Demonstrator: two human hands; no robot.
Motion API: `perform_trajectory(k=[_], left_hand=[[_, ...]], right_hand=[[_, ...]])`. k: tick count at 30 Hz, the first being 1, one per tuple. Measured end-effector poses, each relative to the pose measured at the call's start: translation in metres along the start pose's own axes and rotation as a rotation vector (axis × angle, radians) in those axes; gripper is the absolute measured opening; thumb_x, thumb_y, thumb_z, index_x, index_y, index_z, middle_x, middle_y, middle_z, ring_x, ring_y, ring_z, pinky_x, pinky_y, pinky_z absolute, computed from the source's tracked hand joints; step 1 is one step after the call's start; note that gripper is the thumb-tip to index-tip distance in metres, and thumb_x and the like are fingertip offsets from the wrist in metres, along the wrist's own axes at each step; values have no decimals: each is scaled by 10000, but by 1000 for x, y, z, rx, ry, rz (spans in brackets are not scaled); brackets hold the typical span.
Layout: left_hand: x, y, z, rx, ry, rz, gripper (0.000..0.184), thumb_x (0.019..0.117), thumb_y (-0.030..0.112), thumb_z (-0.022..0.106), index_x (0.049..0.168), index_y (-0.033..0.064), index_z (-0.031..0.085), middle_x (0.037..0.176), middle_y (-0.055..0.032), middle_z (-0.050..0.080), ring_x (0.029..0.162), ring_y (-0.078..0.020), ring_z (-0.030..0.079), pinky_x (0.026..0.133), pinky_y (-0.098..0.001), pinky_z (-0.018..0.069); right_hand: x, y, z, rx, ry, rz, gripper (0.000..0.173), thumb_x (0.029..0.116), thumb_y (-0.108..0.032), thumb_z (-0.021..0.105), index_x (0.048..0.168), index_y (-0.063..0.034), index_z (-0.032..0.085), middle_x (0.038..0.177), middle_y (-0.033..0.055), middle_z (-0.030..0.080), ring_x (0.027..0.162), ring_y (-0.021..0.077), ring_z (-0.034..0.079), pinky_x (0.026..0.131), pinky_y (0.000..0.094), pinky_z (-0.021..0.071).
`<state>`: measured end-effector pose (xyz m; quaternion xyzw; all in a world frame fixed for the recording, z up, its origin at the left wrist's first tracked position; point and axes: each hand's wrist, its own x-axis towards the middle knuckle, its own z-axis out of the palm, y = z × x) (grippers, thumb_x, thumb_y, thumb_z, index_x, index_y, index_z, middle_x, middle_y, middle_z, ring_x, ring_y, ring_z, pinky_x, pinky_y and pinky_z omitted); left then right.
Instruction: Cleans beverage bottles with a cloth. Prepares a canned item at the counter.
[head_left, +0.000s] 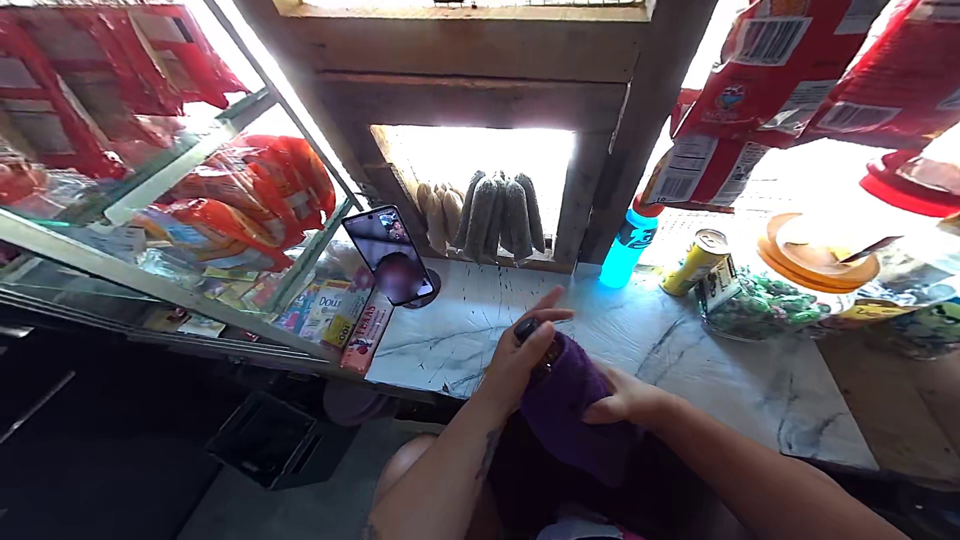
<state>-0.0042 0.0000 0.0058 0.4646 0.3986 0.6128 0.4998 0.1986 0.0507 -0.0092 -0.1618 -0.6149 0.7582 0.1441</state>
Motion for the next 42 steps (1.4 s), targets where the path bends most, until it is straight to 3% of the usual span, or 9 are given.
perform_trajectory(k=[3,7,10,19,24,28,31,37,42], left_hand=[[2,-5,-4,-82,-404,225,764,893,713,569,1260,53,685,1571,-191,428,1524,-320,281,1249,-453,245],[-1,-8,7,-65,-538,307,661,954,639,548,1173,39,720,1519,-226,484,1520,-380,273,1274,-496,180],[-5,-6,9,22,-371,210,577,977,539,581,1133,5,730,1490,-206,521,1480,-316,373,1233,-436,298],[-10,4,-7,232,207,31,427,963,488,579,1067,116,761,1488,-60,553,1400,-186,479,1111,-377,447],[-7,10,-2,-103,370,12,255,980,330,554,996,118,694,1350,-32,657,1091,-110,677,830,-257,576],[-4,6,-9,-319,312,107,197,922,364,704,999,183,709,1142,-86,740,1129,-217,689,1005,-385,545],[0,5,-12,-378,254,154,171,879,398,750,957,246,746,841,-8,738,886,-152,733,885,-360,597],[6,-4,-12,-606,-48,243,168,920,360,696,1010,233,758,892,46,723,920,-123,707,925,-364,568],[12,-15,2,-591,-5,218,176,895,330,735,1036,225,736,831,7,722,755,-97,707,714,-267,598]], right_hand=[[-9,1,-7,320,-342,-19,350,931,-496,687,1234,-320,678,1105,-169,731,1004,-53,672,880,182,562],[-16,-27,17,264,-125,149,627,944,-756,422,1235,-225,584,1079,-156,695,1060,-80,627,911,169,527],[-8,-74,41,39,215,353,490,1126,-295,181,1304,3,527,1094,16,634,1021,-18,582,916,187,471],[6,0,13,-693,222,-85,909,779,-433,844,1474,-18,431,1323,158,639,1197,205,636,1016,446,531],[0,-14,6,-896,225,-3,978,754,-451,862,1533,-76,404,1417,178,562,1259,295,591,1032,511,503],[-12,-27,-21,-900,168,24,790,814,-331,851,1478,-93,495,1392,167,593,1250,303,600,1042,535,488],[-26,-25,-42,-800,272,-184,406,878,-179,747,1250,-35,674,1166,117,707,1089,153,660,977,360,528],[-46,-26,-29,-177,556,-369,223,1027,-279,554,1226,-184,588,1023,-194,699,963,-69,650,884,211,562],[-24,14,23,-327,411,-238,840,849,-282,791,1538,-6,399,1482,227,471,1337,198,511,1110,370,454]])
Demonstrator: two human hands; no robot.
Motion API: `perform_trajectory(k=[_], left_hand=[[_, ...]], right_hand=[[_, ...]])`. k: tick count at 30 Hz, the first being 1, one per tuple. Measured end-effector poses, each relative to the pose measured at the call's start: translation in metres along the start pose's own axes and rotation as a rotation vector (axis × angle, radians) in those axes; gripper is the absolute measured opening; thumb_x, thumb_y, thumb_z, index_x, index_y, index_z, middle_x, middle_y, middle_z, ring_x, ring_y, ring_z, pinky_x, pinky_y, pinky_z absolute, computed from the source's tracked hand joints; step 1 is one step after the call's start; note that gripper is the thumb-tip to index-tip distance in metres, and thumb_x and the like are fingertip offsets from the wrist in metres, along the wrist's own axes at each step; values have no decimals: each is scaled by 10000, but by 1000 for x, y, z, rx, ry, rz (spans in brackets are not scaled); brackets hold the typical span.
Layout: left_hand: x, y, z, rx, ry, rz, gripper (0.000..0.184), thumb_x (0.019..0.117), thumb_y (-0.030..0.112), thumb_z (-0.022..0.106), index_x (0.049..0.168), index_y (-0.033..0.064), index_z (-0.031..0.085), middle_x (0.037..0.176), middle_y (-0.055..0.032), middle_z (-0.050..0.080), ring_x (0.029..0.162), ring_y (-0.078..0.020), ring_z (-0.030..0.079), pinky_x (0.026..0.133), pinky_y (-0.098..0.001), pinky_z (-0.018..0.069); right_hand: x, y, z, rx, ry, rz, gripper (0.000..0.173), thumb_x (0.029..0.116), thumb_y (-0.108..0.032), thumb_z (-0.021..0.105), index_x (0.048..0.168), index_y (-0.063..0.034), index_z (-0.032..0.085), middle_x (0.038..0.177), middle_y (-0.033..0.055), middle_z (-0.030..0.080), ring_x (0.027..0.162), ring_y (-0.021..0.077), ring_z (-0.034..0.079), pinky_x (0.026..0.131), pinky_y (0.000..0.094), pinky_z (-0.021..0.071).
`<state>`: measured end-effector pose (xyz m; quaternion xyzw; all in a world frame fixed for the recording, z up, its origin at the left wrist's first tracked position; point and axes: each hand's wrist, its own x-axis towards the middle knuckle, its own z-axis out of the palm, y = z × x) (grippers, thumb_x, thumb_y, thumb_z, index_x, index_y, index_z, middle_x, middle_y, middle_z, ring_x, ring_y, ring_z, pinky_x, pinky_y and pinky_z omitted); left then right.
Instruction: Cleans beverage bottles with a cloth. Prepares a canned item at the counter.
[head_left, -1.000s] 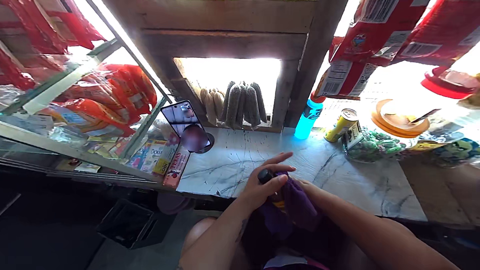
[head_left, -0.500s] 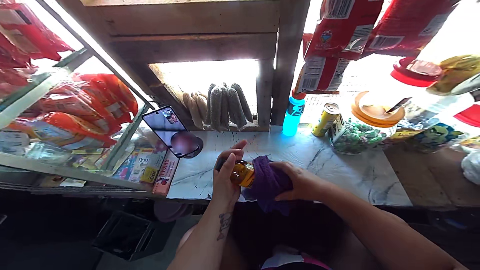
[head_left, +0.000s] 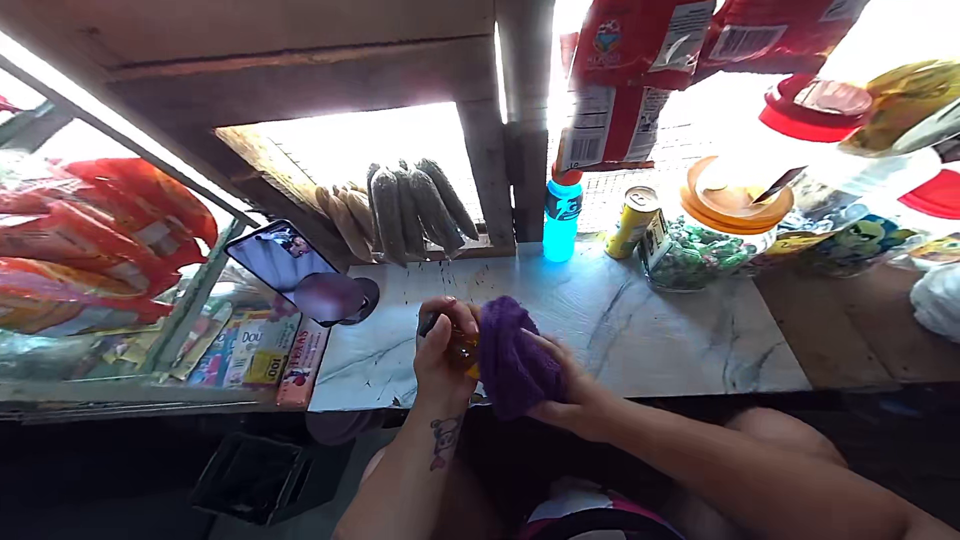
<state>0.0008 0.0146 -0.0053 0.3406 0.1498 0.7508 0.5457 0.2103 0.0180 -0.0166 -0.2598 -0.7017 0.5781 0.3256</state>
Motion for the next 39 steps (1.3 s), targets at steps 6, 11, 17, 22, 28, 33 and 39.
perform_trajectory(k=[6,11,17,22,28,33,39], left_hand=[[8,0,6,-5,29,112,137,913,306,707,1002,208,745,808,6,722,793,-131,720,794,-317,600],[-6,0,24,430,-171,302,133,977,319,665,1057,216,693,875,11,720,881,-148,709,877,-351,581],[-33,-9,44,756,-503,575,607,893,409,755,1417,268,483,1337,23,599,1226,-194,600,1038,-375,514],[-35,-5,26,882,-470,415,843,809,349,857,1501,339,375,1438,-37,546,1290,-237,573,1059,-395,517],[-46,-28,18,886,-198,288,819,786,171,886,1460,313,444,1408,-34,592,1265,-206,603,1057,-384,529],[-42,-18,11,936,-229,327,753,810,176,870,1433,312,470,1370,-15,620,1245,-203,620,1047,-389,543],[-36,0,5,1023,-130,393,713,830,232,856,1425,328,476,1342,18,641,1192,-167,652,1013,-364,563]], right_hand=[[3,-16,-9,636,22,447,562,905,-352,731,1340,-81,502,1106,16,713,1006,106,696,890,324,591],[0,-7,-6,993,-75,640,541,1037,-599,360,1282,-166,572,1120,36,720,1055,150,694,901,370,593],[14,4,-6,1076,53,451,566,1031,-616,355,1118,-148,661,984,46,744,950,125,714,852,330,599],[24,12,-5,1124,63,372,601,965,-692,451,1119,-157,676,1005,52,745,972,138,713,861,349,597],[34,10,5,1132,159,415,658,1012,-691,283,1114,-157,655,978,54,735,945,133,709,822,335,599],[49,4,7,845,324,566,580,1092,-526,243,1105,-101,638,921,65,717,878,145,702,774,338,593],[46,-5,-5,561,392,596,421,1057,-418,523,1123,-23,654,914,101,737,849,183,729,776,377,619]])
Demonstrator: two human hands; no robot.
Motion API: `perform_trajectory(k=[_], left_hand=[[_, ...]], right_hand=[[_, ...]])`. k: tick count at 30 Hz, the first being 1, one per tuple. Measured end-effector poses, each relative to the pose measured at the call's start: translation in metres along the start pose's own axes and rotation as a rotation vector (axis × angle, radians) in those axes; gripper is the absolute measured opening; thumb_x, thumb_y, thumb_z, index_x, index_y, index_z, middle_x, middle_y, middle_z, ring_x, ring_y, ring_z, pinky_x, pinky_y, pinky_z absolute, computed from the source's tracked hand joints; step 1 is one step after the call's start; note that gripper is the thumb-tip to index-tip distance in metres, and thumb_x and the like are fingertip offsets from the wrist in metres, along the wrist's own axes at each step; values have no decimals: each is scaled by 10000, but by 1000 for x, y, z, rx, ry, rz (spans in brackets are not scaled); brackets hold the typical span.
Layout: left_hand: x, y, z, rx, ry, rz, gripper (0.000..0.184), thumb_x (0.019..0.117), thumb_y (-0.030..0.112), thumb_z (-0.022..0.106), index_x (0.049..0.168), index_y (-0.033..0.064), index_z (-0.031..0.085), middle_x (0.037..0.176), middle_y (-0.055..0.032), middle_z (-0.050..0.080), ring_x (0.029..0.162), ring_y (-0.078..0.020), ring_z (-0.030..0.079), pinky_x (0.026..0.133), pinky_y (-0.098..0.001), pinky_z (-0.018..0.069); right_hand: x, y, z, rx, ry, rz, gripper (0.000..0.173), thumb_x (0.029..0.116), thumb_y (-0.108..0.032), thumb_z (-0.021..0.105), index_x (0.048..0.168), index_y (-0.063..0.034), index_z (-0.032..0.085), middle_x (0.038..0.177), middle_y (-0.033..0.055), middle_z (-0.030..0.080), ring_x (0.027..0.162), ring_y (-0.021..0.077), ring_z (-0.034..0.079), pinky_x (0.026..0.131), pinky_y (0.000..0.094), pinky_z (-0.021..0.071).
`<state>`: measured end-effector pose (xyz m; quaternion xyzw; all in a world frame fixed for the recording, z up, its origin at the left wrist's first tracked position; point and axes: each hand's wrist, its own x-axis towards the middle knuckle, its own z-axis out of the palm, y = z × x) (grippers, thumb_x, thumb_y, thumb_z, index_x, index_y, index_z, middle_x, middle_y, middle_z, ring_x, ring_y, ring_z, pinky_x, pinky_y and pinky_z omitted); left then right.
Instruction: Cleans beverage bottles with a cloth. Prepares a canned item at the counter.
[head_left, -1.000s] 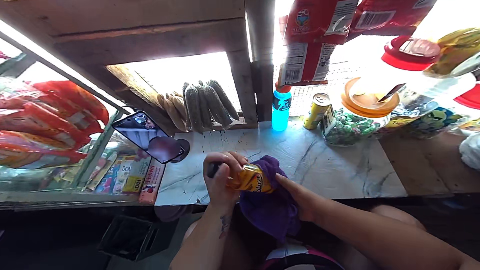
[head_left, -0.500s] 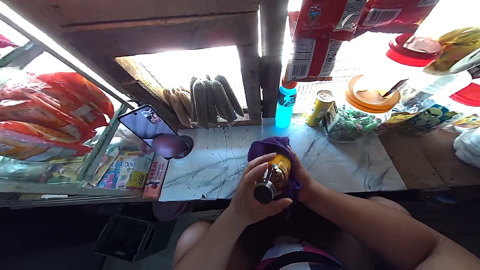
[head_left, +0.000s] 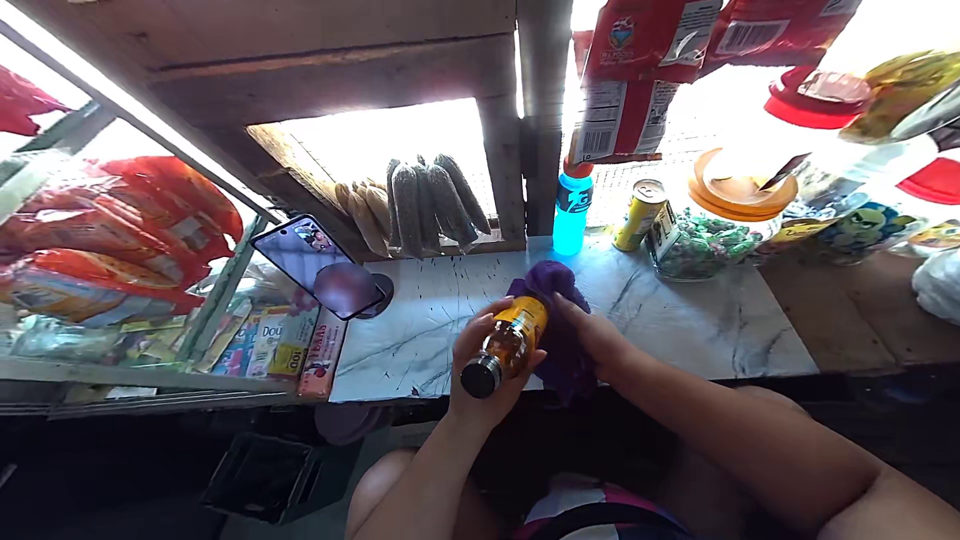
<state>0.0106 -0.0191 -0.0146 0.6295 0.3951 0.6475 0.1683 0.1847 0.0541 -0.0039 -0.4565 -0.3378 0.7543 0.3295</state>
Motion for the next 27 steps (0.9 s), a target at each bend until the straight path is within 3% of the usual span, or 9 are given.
perform_trajectory(k=[2,6,8,10,12,18,22,24,27], left_hand=[[3,-2,-5,46,89,-88,714,829,282,852,1424,232,461,1300,-4,672,1163,-174,670,993,-383,576],[15,2,-14,-236,289,-479,915,845,246,819,1513,146,200,1291,-24,634,1135,-163,669,944,-362,591],[22,2,-15,-460,413,-715,640,955,218,644,1469,148,271,1166,-68,660,983,-192,708,828,-382,618],[25,2,-14,-665,436,-871,360,1054,367,466,1319,125,443,1069,-104,699,922,-217,726,774,-382,626],[27,3,-10,-813,422,-975,462,1044,517,420,1204,103,549,1024,-119,709,916,-224,724,777,-384,622],[24,-2,4,-873,369,-1012,485,991,537,534,1197,99,566,1021,-119,711,924,-215,723,788,-379,619],[24,-5,13,-952,314,-976,537,884,543,691,1185,106,607,1034,-111,720,953,-212,723,824,-396,616],[20,-5,20,-1038,234,-950,611,772,563,792,1182,138,637,1056,-95,723,987,-206,715,861,-404,602],[13,-5,33,-1183,108,-902,593,716,577,821,1134,170,713,1069,-61,738,1019,-181,712,899,-389,589]], right_hand=[[-6,-4,-5,10,-42,-21,363,1047,-361,561,1161,-26,643,946,98,740,876,178,728,802,371,618],[-18,-21,-19,-15,-68,-182,277,1049,-299,544,1122,-55,653,896,59,735,836,140,719,780,338,615],[-19,-29,-27,-17,-24,-291,262,1047,-301,536,1118,-77,652,875,37,728,815,119,711,761,324,611],[-18,-35,-35,-24,11,-384,241,1044,-309,536,1109,-108,653,863,11,725,807,97,707,752,302,607],[-20,-36,-39,-29,-1,-431,218,1034,-314,548,1077,-137,667,841,-4,726,781,84,705,731,288,605],[-40,-28,-38,-332,-315,-589,189,1027,-281,549,1093,-132,646,955,-119,702,895,-30,662,836,226,570],[-42,-10,-31,-442,-394,-712,422,1026,-345,539,1202,23,646,1296,83,606,1178,24,573,1030,253,489],[-42,-1,-25,-438,-358,-712,414,1028,-307,546,1222,47,636,1343,150,574,1227,64,556,1064,276,467],[-44,5,-21,-395,-314,-811,398,1033,-298,556,1210,50,631,1324,123,576,1216,6,544,1058,228,458]])
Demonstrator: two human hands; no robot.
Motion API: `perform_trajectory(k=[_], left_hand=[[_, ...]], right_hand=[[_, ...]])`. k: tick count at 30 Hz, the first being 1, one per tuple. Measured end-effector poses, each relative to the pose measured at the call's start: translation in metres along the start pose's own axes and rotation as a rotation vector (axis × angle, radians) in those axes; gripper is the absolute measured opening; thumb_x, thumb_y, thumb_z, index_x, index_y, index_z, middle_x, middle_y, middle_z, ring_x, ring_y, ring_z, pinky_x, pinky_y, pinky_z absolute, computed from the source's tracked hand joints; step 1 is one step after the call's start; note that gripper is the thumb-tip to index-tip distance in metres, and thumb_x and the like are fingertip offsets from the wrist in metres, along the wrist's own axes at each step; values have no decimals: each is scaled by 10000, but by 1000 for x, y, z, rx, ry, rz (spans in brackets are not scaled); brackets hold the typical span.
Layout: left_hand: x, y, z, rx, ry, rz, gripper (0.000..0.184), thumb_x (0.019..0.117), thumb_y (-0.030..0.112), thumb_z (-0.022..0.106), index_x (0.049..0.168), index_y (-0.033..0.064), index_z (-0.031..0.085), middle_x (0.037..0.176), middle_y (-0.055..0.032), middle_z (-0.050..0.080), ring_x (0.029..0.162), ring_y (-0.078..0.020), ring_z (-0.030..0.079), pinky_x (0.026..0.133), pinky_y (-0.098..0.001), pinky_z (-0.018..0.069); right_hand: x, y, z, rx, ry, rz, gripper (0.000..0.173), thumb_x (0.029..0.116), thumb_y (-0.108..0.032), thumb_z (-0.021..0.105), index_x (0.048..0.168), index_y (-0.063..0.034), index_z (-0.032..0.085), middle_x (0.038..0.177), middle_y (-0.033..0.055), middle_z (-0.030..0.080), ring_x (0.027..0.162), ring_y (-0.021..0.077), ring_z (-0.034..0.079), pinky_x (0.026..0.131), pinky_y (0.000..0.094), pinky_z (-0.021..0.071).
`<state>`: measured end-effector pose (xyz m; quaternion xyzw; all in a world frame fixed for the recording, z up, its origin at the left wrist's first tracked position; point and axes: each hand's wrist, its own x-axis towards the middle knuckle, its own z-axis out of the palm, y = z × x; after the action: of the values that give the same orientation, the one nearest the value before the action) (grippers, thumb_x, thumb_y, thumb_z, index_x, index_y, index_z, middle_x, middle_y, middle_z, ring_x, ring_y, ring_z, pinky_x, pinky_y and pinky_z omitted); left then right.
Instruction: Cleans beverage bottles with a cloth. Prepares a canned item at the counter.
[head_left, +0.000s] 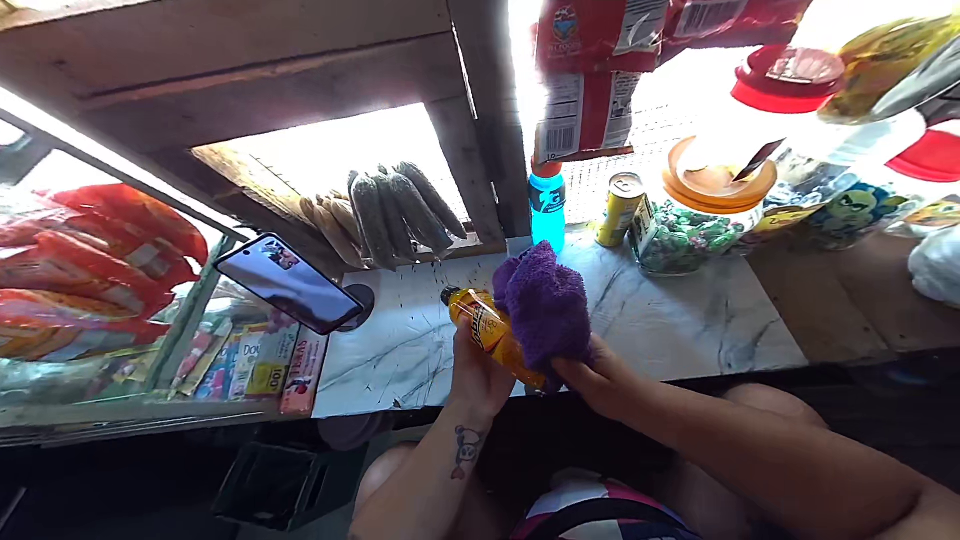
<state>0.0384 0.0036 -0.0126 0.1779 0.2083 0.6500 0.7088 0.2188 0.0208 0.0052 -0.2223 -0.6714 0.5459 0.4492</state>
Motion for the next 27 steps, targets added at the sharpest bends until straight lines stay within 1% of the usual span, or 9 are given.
perform_trajectory(k=[3,8,12,14,17,21,23,25,27], left_hand=[[2,-7,-5,-50,-91,-2,545,778,530,799,1157,148,715,1109,-75,734,1061,-191,704,935,-382,574],[4,-9,-17,135,-145,119,476,855,390,790,1223,130,636,1143,-81,730,1069,-198,708,950,-393,577],[3,-11,-13,237,-131,199,461,863,335,789,1245,161,600,1137,-34,736,1055,-167,715,934,-382,590],[2,-9,-15,221,-151,216,469,874,328,780,1271,173,584,1159,-38,729,1073,-172,709,941,-386,586],[3,-3,-17,94,-153,192,490,868,352,785,1270,142,600,1165,-98,719,1080,-219,705,946,-408,580],[3,8,-13,10,-129,192,501,829,403,796,1253,166,674,1183,-96,721,1086,-224,703,942,-407,575],[2,14,-11,-13,-85,221,580,764,418,829,1279,207,662,1232,-96,704,1091,-230,700,913,-405,582],[0,19,-8,-27,-13,234,623,719,472,836,1247,177,685,1196,-107,712,1064,-231,707,888,-392,589],[-3,21,-4,-7,38,239,655,737,600,772,1234,182,688,1178,-85,719,1066,-209,705,889,-368,587]], right_hand=[[4,-6,-3,43,56,-14,306,1036,-205,535,1181,49,625,1284,77,582,1168,-18,559,1024,204,478],[21,-10,-20,34,97,206,171,985,-114,569,1111,-26,644,1108,0,642,976,9,634,873,212,552],[26,-11,-27,-13,94,288,200,987,-145,598,1151,-44,650,1110,5,655,989,24,642,880,219,555],[24,-9,-26,17,91,248,199,997,-137,583,1160,-35,636,1121,0,651,995,17,642,892,217,554],[15,1,-22,21,80,94,227,1021,-147,555,1189,-6,616,1154,2,641,1055,-4,618,956,218,530],[0,19,-21,-129,30,-101,373,1012,-169,570,1282,88,549,1262,114,608,1186,5,563,1054,219,460],[-2,19,-24,-189,-3,-77,455,965,-146,617,1312,133,524,1286,176,608,1202,35,572,1056,220,460],[-4,15,-25,-177,1,45,455,946,-121,624,1310,135,527,1268,178,617,1176,59,591,1032,229,478],[-6,11,-23,-31,43,151,351,995,-115,559,1282,81,512,1156,61,654,1060,34,641,963,248,538]])
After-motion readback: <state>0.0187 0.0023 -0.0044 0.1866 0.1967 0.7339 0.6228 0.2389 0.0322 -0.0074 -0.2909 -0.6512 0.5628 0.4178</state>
